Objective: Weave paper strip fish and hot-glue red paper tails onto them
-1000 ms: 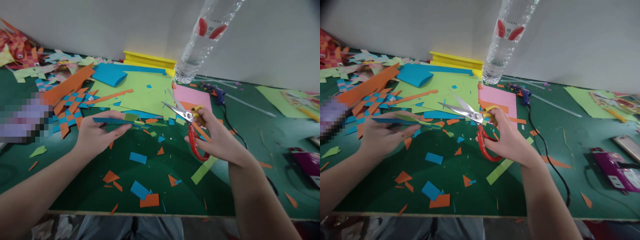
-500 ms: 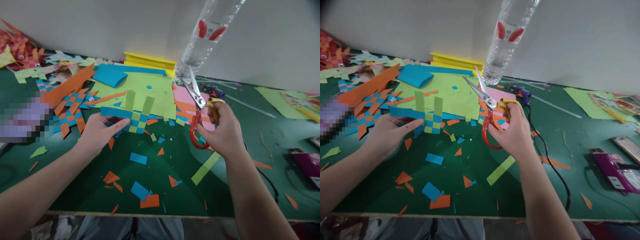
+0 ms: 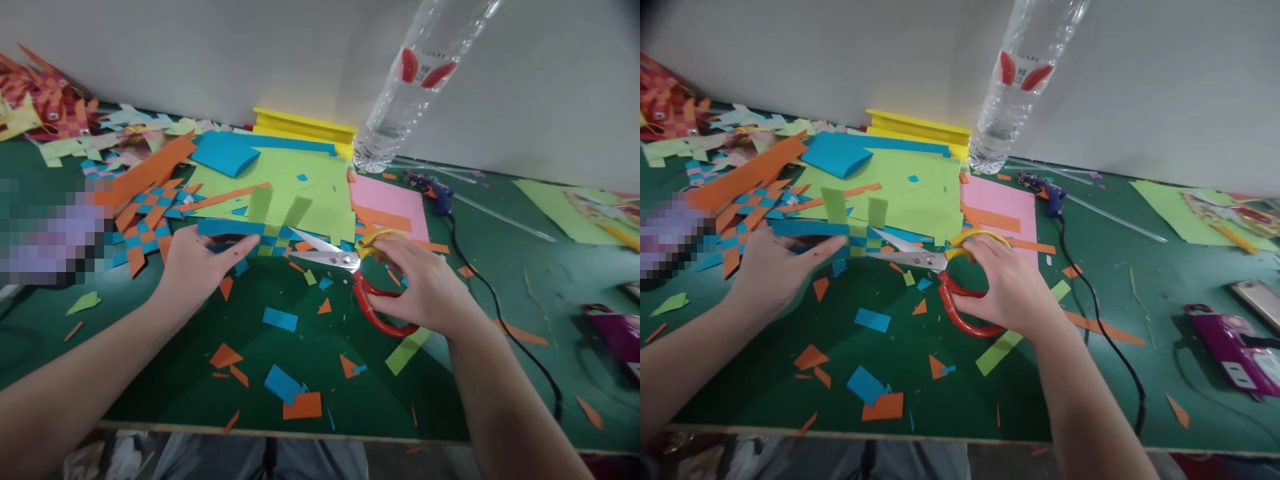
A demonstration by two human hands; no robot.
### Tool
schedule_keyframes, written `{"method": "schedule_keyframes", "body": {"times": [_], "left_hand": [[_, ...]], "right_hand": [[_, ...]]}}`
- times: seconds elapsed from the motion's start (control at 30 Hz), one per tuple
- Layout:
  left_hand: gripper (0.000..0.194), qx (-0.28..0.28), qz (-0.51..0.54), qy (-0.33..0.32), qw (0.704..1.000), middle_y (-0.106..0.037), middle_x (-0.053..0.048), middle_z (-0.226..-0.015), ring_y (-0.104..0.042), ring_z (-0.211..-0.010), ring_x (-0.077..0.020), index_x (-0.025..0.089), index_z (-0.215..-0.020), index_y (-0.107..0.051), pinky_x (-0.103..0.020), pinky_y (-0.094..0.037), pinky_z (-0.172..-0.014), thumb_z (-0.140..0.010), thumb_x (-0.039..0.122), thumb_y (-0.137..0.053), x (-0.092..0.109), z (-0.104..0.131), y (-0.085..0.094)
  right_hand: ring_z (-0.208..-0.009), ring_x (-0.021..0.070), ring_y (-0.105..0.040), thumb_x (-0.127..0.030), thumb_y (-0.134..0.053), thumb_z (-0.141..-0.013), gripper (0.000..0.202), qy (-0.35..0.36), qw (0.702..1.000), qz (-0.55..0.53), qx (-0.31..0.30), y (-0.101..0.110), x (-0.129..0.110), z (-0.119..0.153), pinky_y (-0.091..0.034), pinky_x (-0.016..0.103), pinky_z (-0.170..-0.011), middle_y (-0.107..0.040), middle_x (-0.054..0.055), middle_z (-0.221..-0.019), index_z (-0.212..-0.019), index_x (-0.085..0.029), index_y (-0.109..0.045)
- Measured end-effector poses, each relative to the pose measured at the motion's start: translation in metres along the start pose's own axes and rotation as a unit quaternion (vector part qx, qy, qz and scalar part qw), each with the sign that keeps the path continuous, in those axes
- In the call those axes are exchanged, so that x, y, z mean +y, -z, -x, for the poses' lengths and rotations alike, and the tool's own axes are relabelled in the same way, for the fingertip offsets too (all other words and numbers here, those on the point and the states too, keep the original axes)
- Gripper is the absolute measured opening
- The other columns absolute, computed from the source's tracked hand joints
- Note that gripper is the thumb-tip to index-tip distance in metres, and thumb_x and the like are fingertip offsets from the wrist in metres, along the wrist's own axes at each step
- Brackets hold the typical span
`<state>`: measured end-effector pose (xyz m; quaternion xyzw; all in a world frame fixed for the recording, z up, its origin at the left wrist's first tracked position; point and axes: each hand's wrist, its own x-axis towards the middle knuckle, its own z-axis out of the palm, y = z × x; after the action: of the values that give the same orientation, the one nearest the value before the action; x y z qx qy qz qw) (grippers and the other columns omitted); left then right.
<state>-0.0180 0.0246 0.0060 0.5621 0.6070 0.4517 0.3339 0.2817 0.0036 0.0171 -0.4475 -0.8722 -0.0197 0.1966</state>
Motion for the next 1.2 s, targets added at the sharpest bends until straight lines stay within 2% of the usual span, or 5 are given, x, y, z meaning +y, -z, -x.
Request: {"method": "schedule_keyframes", "body": {"times": [0.2,0.33,0.57,0.97,1.2], "left_hand": [[0.019,0.020,-0.037,-0.069,0.997,-0.073,0.003,-0.074,-0.069,-0.064,-0.0182,0.024,-0.080,-0.071,-0.026,-0.060,-0.060,-0.070,0.039,-0.074,-0.0003,0.0068,0.0003],[0.016,0.028,-0.069,-0.114,0.991,-0.074,0.003,-0.083,-0.069,-0.067,-0.0173,0.027,-0.083,-0.071,-0.026,-0.060,-0.062,-0.073,0.040,-0.073,-0.0030,0.0078,0.0007],[0.013,0.035,-0.083,-0.146,0.985,-0.074,0.004,-0.090,-0.071,-0.078,-0.0184,0.029,-0.083,-0.071,-0.026,-0.061,-0.070,-0.075,0.040,-0.072,-0.0048,0.0080,0.0006],[0.012,-0.009,-0.063,-0.155,0.986,-0.073,0.003,-0.077,-0.069,-0.067,-0.0190,0.028,-0.079,-0.070,-0.028,-0.060,-0.061,-0.073,0.038,-0.073,-0.0077,0.0060,0.0013],[0.012,-0.043,-0.034,-0.105,0.993,-0.074,0.002,-0.078,-0.071,-0.077,-0.0226,0.027,-0.073,-0.070,-0.032,-0.061,-0.077,-0.070,0.038,-0.074,-0.0013,0.0070,0.0009]], "right_hand": [[-0.096,0.0274,-0.064,-0.032,-0.061,-0.075,0.039,0.002,1.000,-0.004,-0.001,0.0017,0.0007,0.0000,-0.053,0.037,-0.072,-0.066,0.015,-0.102,-0.109,-0.013,-0.056],[-0.092,0.0263,-0.065,-0.031,-0.060,-0.075,0.038,0.010,1.000,0.003,0.003,0.0015,0.0010,0.0005,-0.053,0.037,-0.071,-0.067,0.014,-0.099,-0.108,-0.014,-0.057],[-0.080,0.0219,-0.065,-0.031,-0.061,-0.073,0.036,0.013,1.000,0.000,-0.004,0.0035,0.0016,0.0011,-0.051,0.032,-0.060,-0.068,0.011,-0.096,-0.106,-0.015,-0.058],[-0.073,0.0179,-0.061,-0.030,-0.063,-0.076,0.033,0.016,0.999,-0.044,0.005,0.0039,0.0013,-0.0007,-0.048,0.030,-0.060,-0.065,0.007,-0.088,-0.105,-0.016,-0.058],[-0.067,0.0164,-0.059,-0.029,-0.065,-0.077,0.030,0.017,0.997,-0.069,0.006,0.0070,0.0002,-0.0010,-0.046,0.029,-0.056,-0.063,0.004,-0.079,-0.105,-0.018,-0.059]]}}
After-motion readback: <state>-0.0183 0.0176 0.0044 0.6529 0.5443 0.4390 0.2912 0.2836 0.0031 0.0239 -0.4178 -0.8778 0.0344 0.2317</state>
